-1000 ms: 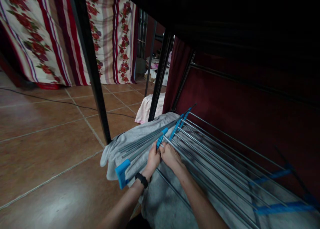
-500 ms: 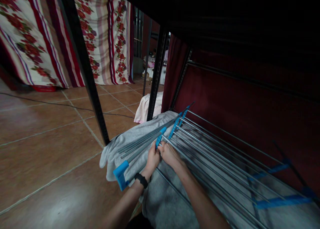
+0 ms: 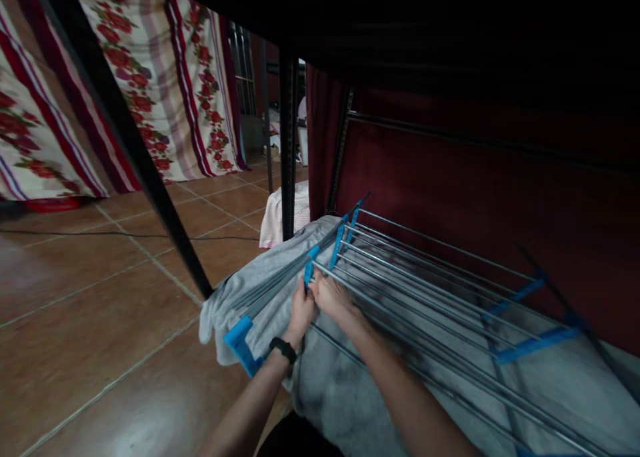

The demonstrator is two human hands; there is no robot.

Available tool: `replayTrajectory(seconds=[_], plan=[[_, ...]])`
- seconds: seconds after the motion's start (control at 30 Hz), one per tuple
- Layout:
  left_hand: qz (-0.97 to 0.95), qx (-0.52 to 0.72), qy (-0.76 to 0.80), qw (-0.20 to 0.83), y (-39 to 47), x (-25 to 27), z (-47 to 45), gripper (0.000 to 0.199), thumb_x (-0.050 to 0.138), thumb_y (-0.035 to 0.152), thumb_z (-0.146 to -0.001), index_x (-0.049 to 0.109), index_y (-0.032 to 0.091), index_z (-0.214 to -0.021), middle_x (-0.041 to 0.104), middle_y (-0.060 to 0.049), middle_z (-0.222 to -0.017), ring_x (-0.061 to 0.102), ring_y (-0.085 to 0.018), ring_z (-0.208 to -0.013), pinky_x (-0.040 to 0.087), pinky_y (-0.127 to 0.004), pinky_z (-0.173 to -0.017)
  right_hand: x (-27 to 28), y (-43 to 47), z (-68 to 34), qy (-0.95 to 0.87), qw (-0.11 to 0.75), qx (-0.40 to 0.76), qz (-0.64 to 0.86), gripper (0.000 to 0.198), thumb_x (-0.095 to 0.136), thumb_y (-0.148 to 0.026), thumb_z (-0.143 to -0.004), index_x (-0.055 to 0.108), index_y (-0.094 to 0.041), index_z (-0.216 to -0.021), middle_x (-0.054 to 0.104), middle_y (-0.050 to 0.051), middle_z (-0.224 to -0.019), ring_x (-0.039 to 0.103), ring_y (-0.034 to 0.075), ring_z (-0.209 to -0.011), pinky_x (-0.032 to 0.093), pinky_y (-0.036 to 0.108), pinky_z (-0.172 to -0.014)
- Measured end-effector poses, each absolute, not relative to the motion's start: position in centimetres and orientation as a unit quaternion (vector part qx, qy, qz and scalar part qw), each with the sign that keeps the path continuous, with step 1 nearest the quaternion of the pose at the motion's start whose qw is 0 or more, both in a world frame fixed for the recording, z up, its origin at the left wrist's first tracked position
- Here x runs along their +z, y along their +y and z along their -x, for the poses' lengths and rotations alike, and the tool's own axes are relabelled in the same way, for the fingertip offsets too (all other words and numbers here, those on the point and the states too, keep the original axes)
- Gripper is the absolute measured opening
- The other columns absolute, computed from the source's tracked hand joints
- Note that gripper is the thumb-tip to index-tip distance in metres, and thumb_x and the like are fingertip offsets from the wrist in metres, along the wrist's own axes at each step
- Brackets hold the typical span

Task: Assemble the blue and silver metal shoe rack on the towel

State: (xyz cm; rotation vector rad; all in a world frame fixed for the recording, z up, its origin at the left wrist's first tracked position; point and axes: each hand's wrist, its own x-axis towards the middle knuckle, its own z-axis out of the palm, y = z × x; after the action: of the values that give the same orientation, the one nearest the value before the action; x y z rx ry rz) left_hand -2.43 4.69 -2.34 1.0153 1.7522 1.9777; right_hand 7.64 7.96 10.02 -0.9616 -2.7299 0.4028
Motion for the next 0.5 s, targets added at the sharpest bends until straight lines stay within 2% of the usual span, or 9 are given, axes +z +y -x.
replayTrajectory(seconds=[0.07,0.17,0.23,0.3,0.4,0.5], plan=[[-0.354,0.688,0.613,0.159,4.2,-2.3,2.4,0.047,0.055,0.023,-0.082,0.063,0.018,-0.128,0.071,-0.012,-0.129,0.065,-0.026,-0.123,0.046,-0.047,-0.115,9.8,7.1,-9.0,-0.934,0.144,0.102,0.309,0.050,0.052,-0.028,-0.104,0.048,-0.013,-0.152,0.072,0.017,-0.128,0.069,0.027,-0.116,0.053,0.037,-0.097],[-0.345,0.692,0.617,0.145,3.0,-2.8,2.1,0.063,0.056,0.021,-0.080,0.055,0.021,-0.142,0.058,-0.011,-0.151,0.050,-0.025,-0.144,0.033,-0.045,-0.126,7.8,5.0,-12.8,-0.924,0.255,0.066,0.276,0.051,0.049,-0.021,-0.102,0.047,-0.015,-0.153,0.059,0.017,-0.149,0.056,0.028,-0.136,0.048,0.043,-0.111],[-0.342,0.694,0.619,0.134,2.2,-3.4,1.8,0.068,0.055,0.019,-0.079,0.051,0.020,-0.148,0.051,-0.011,-0.158,0.045,-0.024,-0.148,0.031,-0.043,-0.128,5.1,3.2,-16.3,-0.909,0.317,0.080,0.260,0.048,0.042,-0.013,-0.101,0.054,-0.019,-0.147,0.062,0.013,-0.144,0.055,0.025,-0.137,0.046,0.044,-0.114],[-0.336,0.687,0.630,0.134,1.6,-3.9,1.6,0.069,0.054,0.017,-0.079,0.050,0.020,-0.147,0.052,-0.012,-0.156,0.048,-0.024,-0.146,0.033,-0.044,-0.127,1.6,1.6,-20.2,-0.879,0.357,0.127,0.288,0.044,0.040,-0.013,-0.100,0.063,-0.024,-0.136,0.068,0.009,-0.133,0.062,0.022,-0.126,0.049,0.043,-0.110],[-0.320,0.670,0.658,0.124,0.8,-4.4,1.2,0.064,0.054,0.016,-0.079,0.051,0.021,-0.143,0.059,-0.014,-0.146,0.055,-0.025,-0.137,0.040,-0.047,-0.122,-3.5,-0.2,-26.2,-0.768,0.426,0.221,0.423,0.035,0.041,-0.022,-0.100,0.068,-0.024,-0.122,0.072,0.010,-0.120,0.067,0.024,-0.114,0.055,0.043,-0.100],[-0.334,0.631,0.697,0.062,-0.6,-4.5,-0.2,0.051,0.052,0.022,-0.087,0.052,0.018,-0.138,0.060,-0.016,-0.136,0.058,-0.027,-0.129,0.048,-0.049,-0.114,-6.4,-1.6,-31.2,-0.648,0.463,0.270,0.541,0.030,0.045,-0.032,-0.096,0.070,-0.025,-0.110,0.074,0.011,-0.112,0.069,0.027,-0.106,0.056,0.046,-0.095]])
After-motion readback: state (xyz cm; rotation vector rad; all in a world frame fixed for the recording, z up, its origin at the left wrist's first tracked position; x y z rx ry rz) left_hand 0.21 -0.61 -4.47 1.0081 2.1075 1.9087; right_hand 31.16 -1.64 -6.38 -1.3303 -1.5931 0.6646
